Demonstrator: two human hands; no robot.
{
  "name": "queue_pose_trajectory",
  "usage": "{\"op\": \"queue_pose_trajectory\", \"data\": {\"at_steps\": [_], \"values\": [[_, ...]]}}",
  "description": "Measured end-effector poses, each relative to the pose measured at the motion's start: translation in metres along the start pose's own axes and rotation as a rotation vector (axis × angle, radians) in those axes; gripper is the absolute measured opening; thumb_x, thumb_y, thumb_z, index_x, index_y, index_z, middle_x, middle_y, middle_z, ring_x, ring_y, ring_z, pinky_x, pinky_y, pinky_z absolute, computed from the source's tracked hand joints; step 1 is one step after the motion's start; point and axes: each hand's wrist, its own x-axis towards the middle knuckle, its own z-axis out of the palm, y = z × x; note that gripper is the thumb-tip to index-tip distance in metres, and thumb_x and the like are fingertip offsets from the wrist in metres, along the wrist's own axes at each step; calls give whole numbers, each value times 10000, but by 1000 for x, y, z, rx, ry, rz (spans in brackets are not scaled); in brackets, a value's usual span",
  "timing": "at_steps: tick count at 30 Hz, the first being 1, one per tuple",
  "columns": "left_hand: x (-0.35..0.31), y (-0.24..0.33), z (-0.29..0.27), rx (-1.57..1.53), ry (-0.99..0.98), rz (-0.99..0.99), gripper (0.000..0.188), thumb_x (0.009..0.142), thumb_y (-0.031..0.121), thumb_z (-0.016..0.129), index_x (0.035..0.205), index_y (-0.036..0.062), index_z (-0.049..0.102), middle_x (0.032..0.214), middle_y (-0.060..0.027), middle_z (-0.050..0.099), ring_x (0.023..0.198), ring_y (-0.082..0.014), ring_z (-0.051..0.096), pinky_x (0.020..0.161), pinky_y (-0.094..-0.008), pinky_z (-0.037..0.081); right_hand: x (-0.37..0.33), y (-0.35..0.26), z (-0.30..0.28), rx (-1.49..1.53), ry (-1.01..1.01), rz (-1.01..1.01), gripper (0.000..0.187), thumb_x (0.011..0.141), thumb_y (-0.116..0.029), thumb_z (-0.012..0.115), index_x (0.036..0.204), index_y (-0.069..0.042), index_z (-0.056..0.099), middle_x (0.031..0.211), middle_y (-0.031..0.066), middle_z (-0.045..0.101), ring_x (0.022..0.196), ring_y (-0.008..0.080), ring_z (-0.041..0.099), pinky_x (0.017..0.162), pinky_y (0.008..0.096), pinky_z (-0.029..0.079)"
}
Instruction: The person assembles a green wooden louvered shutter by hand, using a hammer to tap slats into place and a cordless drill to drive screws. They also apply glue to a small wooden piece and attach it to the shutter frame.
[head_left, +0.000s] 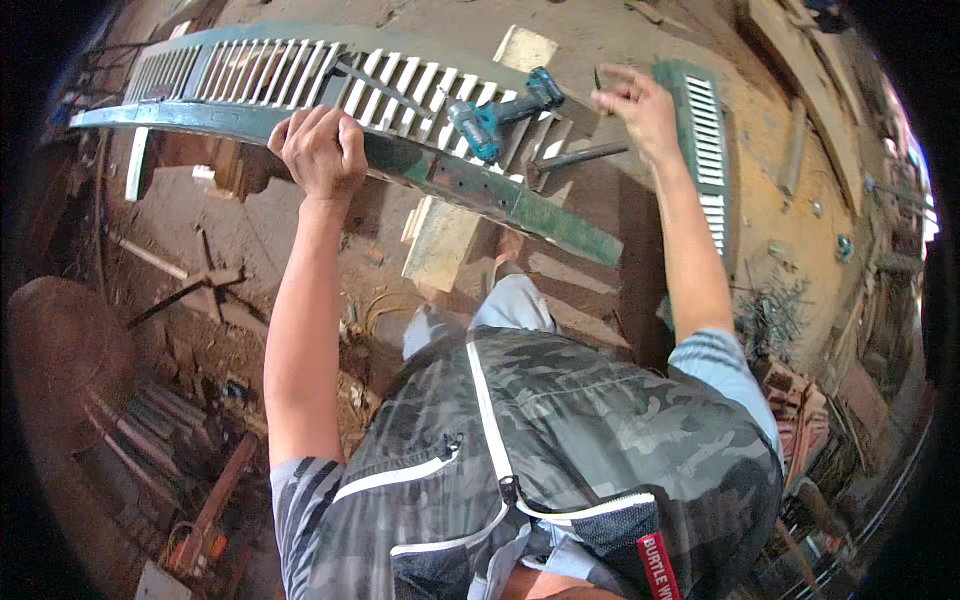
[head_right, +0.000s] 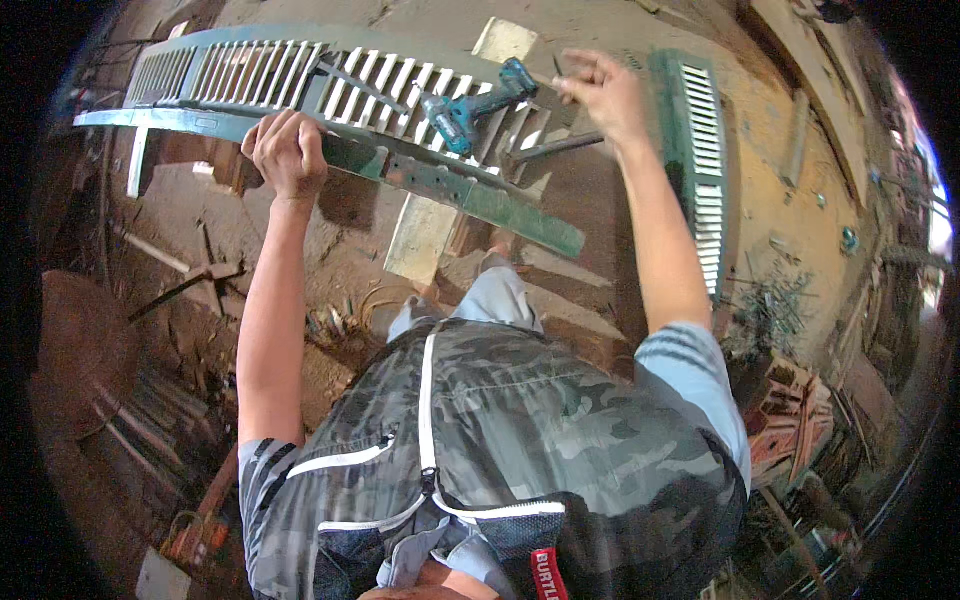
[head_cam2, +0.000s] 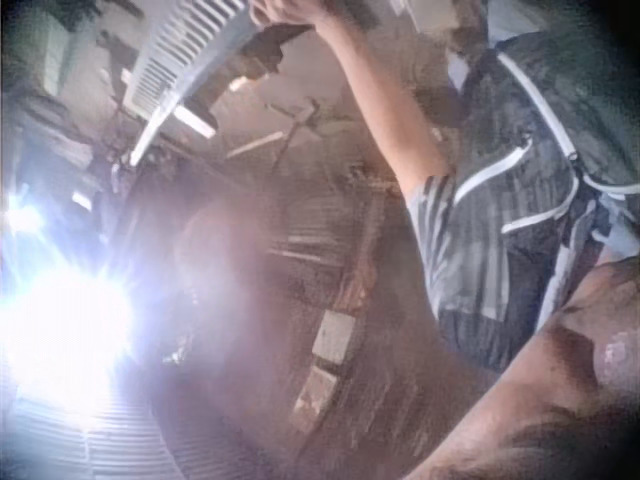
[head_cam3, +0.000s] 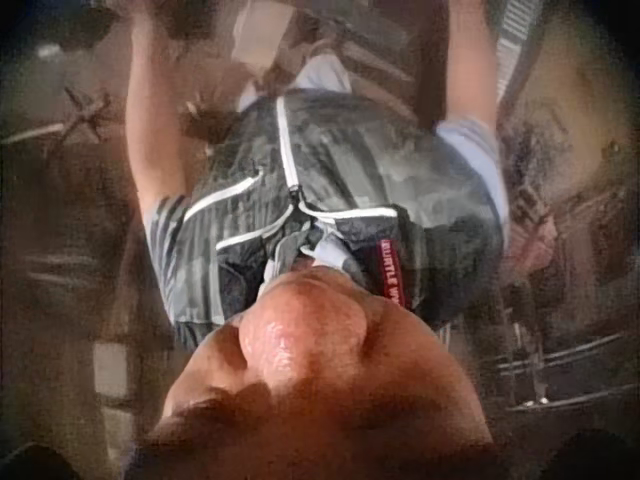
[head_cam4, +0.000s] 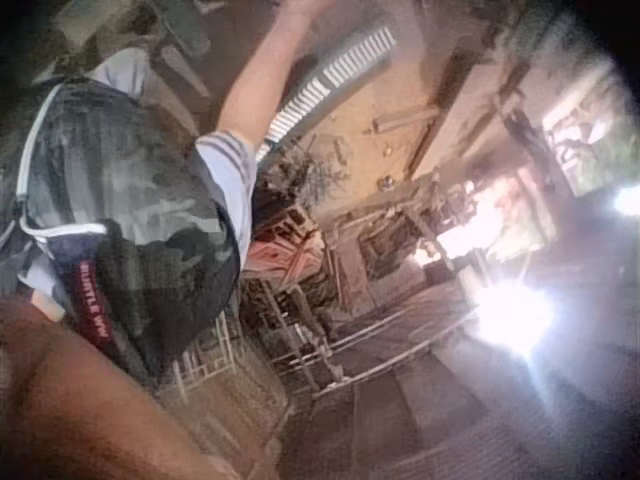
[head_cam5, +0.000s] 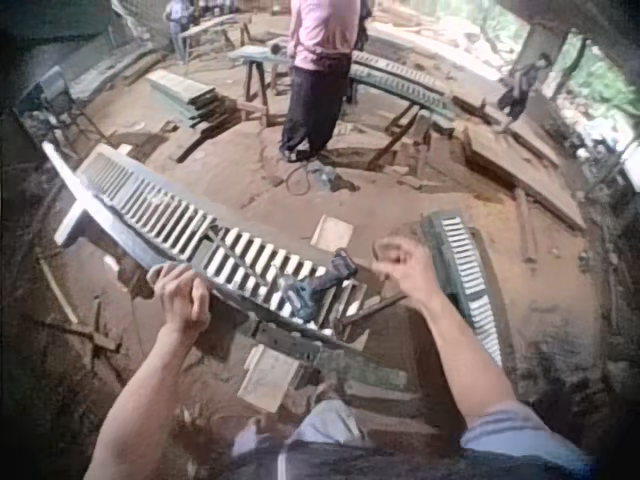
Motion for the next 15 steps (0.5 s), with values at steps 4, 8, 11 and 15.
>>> {"op": "queue_pose_trajectory", "data": {"at_steps": [4,8,11,15], "values": [[8,6,10,-10,67,-4,264,873,289,593,725,127,741,795,-18,727,871,-242,693,979,-406,389,-112,-56,27,172,-25,71,113,901,-25,811,1012,-4,823,862,62,794,759,106,716,726,267,581],[5,3,11,-5,115,22,296,893,298,580,721,127,751,836,-2,763,889,-227,704,1000,-406,382,-158,-60,88,-142,132,-233,93,861,-49,841,953,-47,833,888,57,780,802,141,718,725,302,554],[3,2,13,7,100,30,300,888,301,585,683,132,724,809,3,748,884,-217,700,990,-405,380,-166,-69,115,-327,215,-363,110,832,-34,853,939,-43,830,850,72,714,810,187,683,731,324,529],[2,-2,15,10,84,29,311,882,312,596,650,134,700,786,8,732,879,-204,696,975,-398,381,-168,-70,127,-467,204,-464,132,817,-67,864,946,-70,838,847,76,698,823,236,682,749,359,547]]}}
